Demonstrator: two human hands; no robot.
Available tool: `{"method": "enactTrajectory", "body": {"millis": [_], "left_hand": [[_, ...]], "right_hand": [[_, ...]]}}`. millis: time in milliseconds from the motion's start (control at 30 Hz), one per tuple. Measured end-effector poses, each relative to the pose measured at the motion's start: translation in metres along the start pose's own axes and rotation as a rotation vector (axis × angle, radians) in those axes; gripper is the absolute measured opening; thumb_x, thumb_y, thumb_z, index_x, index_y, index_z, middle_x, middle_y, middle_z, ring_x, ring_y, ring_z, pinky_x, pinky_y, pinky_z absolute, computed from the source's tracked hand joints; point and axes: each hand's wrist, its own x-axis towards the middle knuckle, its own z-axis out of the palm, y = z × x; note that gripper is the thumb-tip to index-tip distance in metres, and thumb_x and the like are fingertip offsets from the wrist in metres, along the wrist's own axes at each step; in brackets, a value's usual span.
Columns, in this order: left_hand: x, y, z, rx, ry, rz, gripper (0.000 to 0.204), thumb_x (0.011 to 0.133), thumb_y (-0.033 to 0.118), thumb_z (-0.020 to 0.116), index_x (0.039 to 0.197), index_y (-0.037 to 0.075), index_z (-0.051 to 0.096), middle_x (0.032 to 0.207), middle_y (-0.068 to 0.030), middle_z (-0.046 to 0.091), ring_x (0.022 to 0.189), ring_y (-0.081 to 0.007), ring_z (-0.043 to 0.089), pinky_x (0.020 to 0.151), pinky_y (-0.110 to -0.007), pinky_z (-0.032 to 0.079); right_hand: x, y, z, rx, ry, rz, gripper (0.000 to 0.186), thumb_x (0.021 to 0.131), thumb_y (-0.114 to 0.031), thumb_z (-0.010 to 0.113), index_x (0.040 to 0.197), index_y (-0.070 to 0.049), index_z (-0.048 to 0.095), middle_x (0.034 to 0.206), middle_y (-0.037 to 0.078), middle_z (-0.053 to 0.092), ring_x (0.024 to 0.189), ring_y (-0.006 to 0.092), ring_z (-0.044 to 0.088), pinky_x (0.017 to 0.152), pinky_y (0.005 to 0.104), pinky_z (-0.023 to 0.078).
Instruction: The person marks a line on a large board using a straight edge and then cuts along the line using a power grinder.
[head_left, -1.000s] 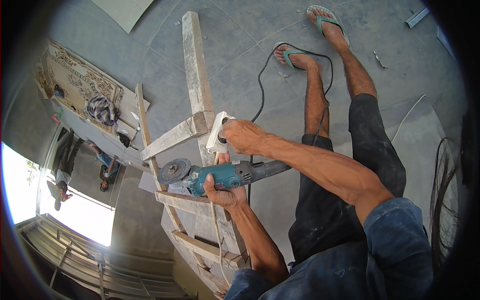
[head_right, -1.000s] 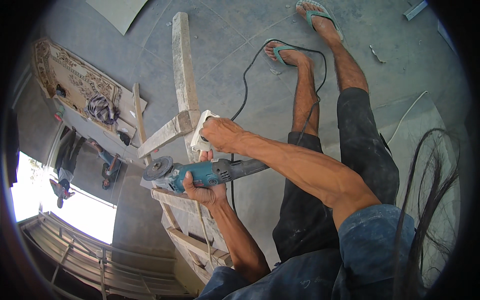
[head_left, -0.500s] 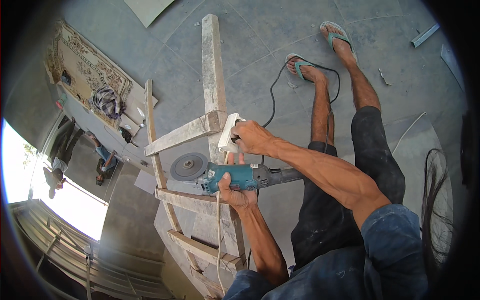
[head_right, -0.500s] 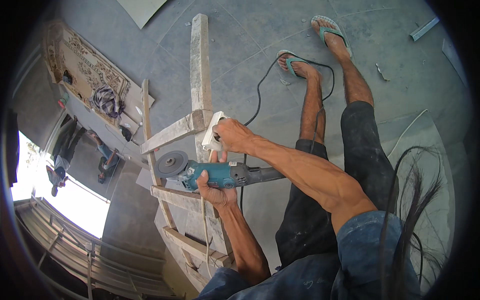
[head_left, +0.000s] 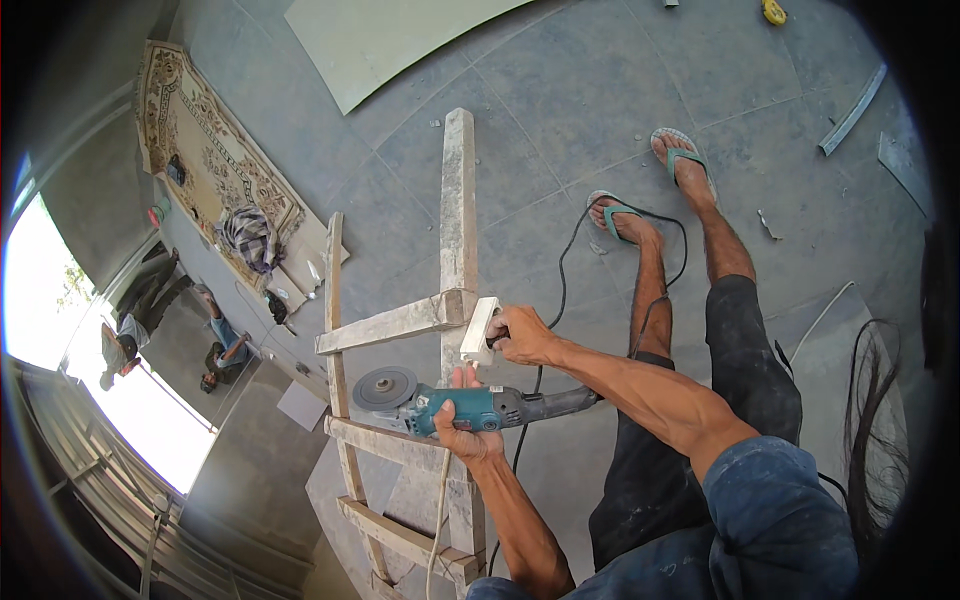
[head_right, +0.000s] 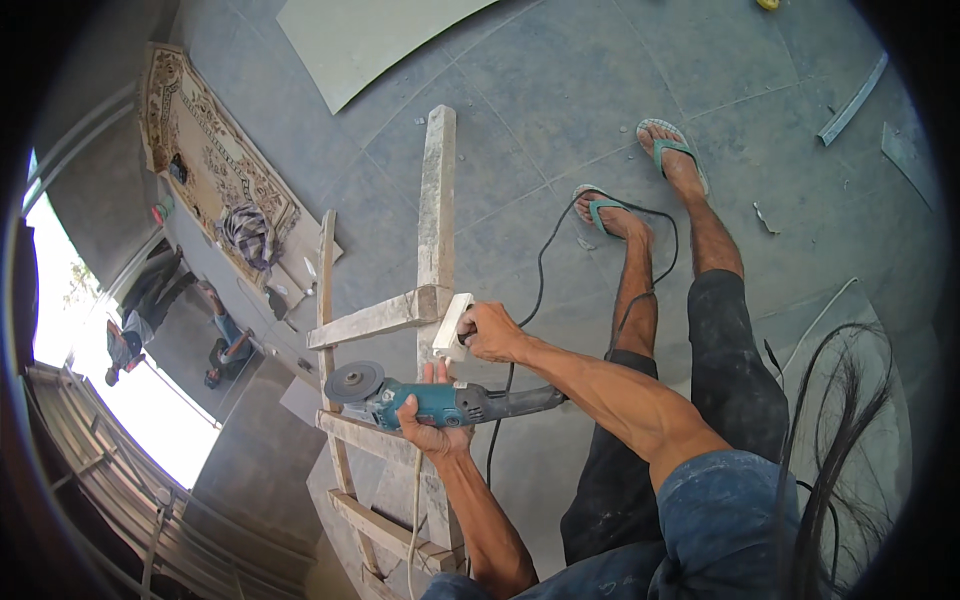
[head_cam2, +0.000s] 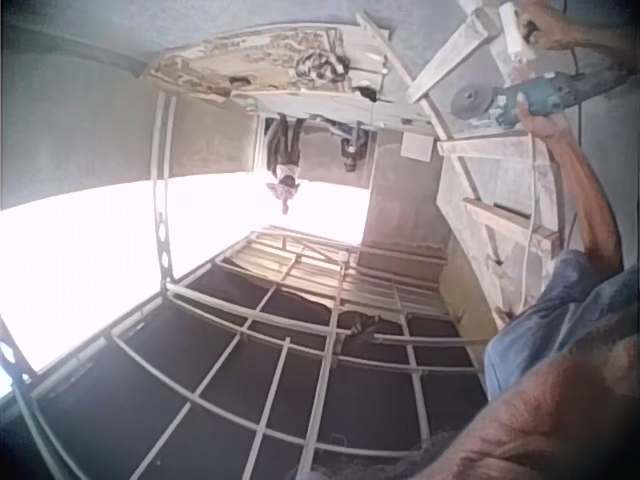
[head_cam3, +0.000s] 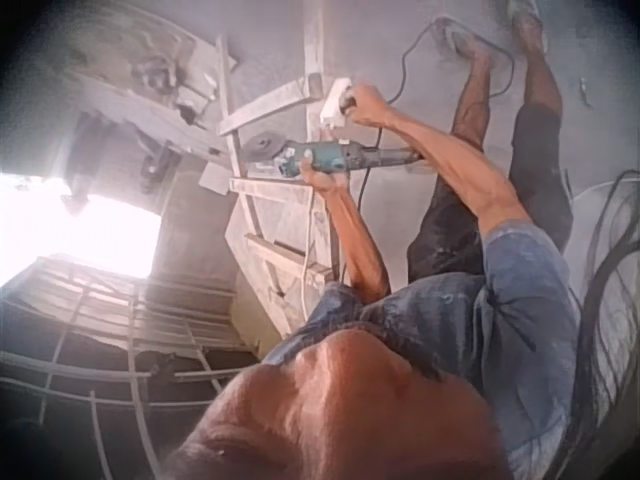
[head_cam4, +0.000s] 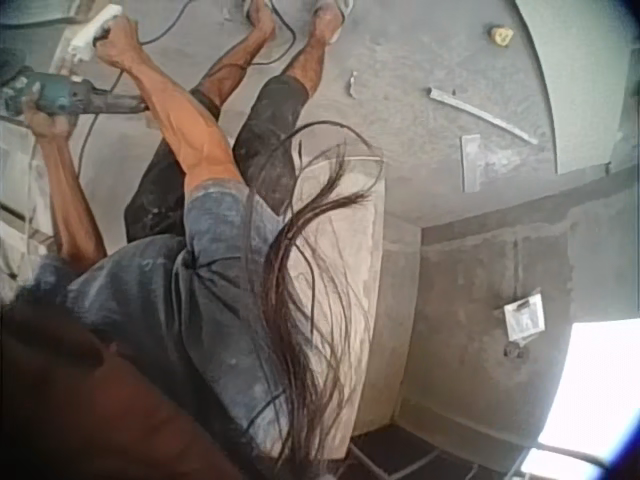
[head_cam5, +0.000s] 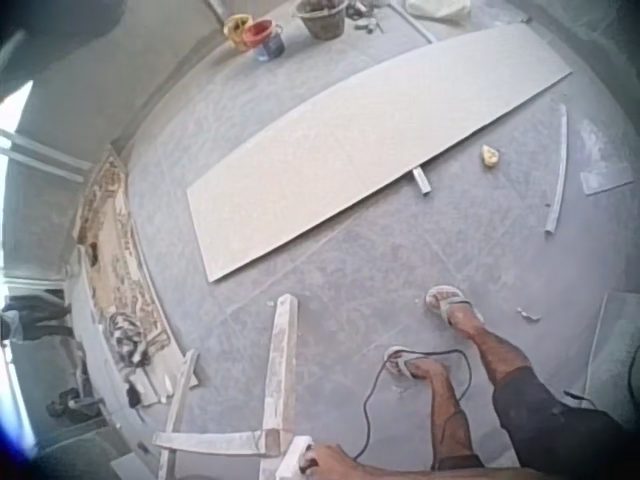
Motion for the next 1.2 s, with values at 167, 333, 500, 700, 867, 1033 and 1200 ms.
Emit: {"method": "enactTrajectory", "body": {"millis": [167, 333, 500, 700, 867, 1033, 1200], "left_hand": [[-0.002, -0.008, -0.003, 0.027, -0.014, 0.011, 0.102, 0.078, 0.029, 0.07, 0.15, -0.012, 0.011, 0.153, -0.031, 0.03, 0.146, -0.0437, 0.03, 0.119, -0.054, 0.033], [-0.017, -0.008, 0.002, 0.041, -0.038, 0.01, 0.092, 0.079, 0.029, 0.068, 0.147, -0.017, 0.025, 0.149, -0.0297, 0.041, 0.146, -0.0368, 0.035, 0.116, -0.045, 0.036], [-0.04, 0.001, 0.02, 0.119, -0.067, 0.026, 0.085, 0.079, 0.031, 0.068, 0.144, -0.015, 0.037, 0.144, -0.0233, 0.049, 0.134, -0.0294, 0.048, 0.108, -0.038, 0.043], [-0.046, 0.017, 0.083, -0.015, -0.069, 0.018, 0.058, 0.079, 0.017, 0.069, 0.13, -0.003, 0.048, 0.115, -0.0149, 0.064, 0.095, -0.0249, 0.064, 0.083, -0.038, 0.057], [-0.03, 0.025, 0.174, 0.008, -0.227, -0.009, 0.047, 0.078, 0.014, 0.071, 0.12, -0.001, 0.055, 0.105, -0.014, 0.066, 0.089, -0.0249, 0.067, 0.078, -0.037, 0.058], [-0.025, 0.036, 0.297, 0.105, -0.367, -0.012, 0.036, 0.076, 0.012, 0.073, 0.108, -0.001, 0.06, 0.097, -0.013, 0.07, 0.088, -0.0242, 0.068, 0.077, -0.036, 0.057], [0.001, 0.022, 0.411, 0.297, -0.578, -0.005, 0.035, 0.079, 0.016, 0.072, 0.108, -0.001, 0.059, 0.103, -0.016, 0.072, 0.094, -0.0228, 0.068, 0.081, -0.036, 0.057]], "right_hand": [[0.006, 0.003, 0.008, -0.036, 0.052, 0.021, 0.016, 0.067, 0.003, 0.071, 0.081, 0.003, 0.065, 0.083, 0.021, 0.069, 0.08, 0.0342, 0.07, 0.07, 0.0426, 0.053], [0.007, -0.017, -0.003, -0.104, 0.012, -0.01, 0.025, 0.07, 0.0, 0.074, 0.085, 0.0, 0.054, 0.083, 0.02, 0.067, 0.085, 0.0383, 0.068, 0.073, 0.0448, 0.052], [-0.006, -0.048, -0.031, -0.341, -0.145, -0.051, 0.024, 0.076, -0.008, 0.075, 0.091, 0.001, 0.057, 0.087, 0.022, 0.068, 0.086, 0.0408, 0.067, 0.075, 0.0455, 0.052], [-0.079, -0.115, -0.1, -0.098, -0.15, 0.051, 0.055, 0.097, -0.051, 0.061, 0.113, 0.001, 0.064, 0.101, 0.018, 0.07, 0.093, 0.0269, 0.068, 0.082, 0.0402, 0.051], [-0.137, -0.196, -0.142, -0.262, -0.296, 0.021, 0.076, 0.09, -0.066, 0.062, 0.12, 0.004, 0.057, 0.095, 0.022, 0.067, 0.092, 0.0329, 0.066, 0.08, 0.0416, 0.05], [-0.124, -0.237, -0.19, -0.459, 0.052, -0.109, 0.083, 0.079, -0.05, 0.08, 0.127, 0.007, 0.044, 0.09, 0.031, 0.066, 0.085, 0.0465, 0.068, 0.075, 0.0495, 0.051], [-0.097, -0.286, -0.265, -0.229, 0.195, 0.014, 0.073, 0.076, -0.03, 0.078, 0.134, -0.006, 0.042, 0.091, 0.028, 0.068, 0.086, 0.0468, 0.069, 0.077, 0.0481, 0.053]]}}
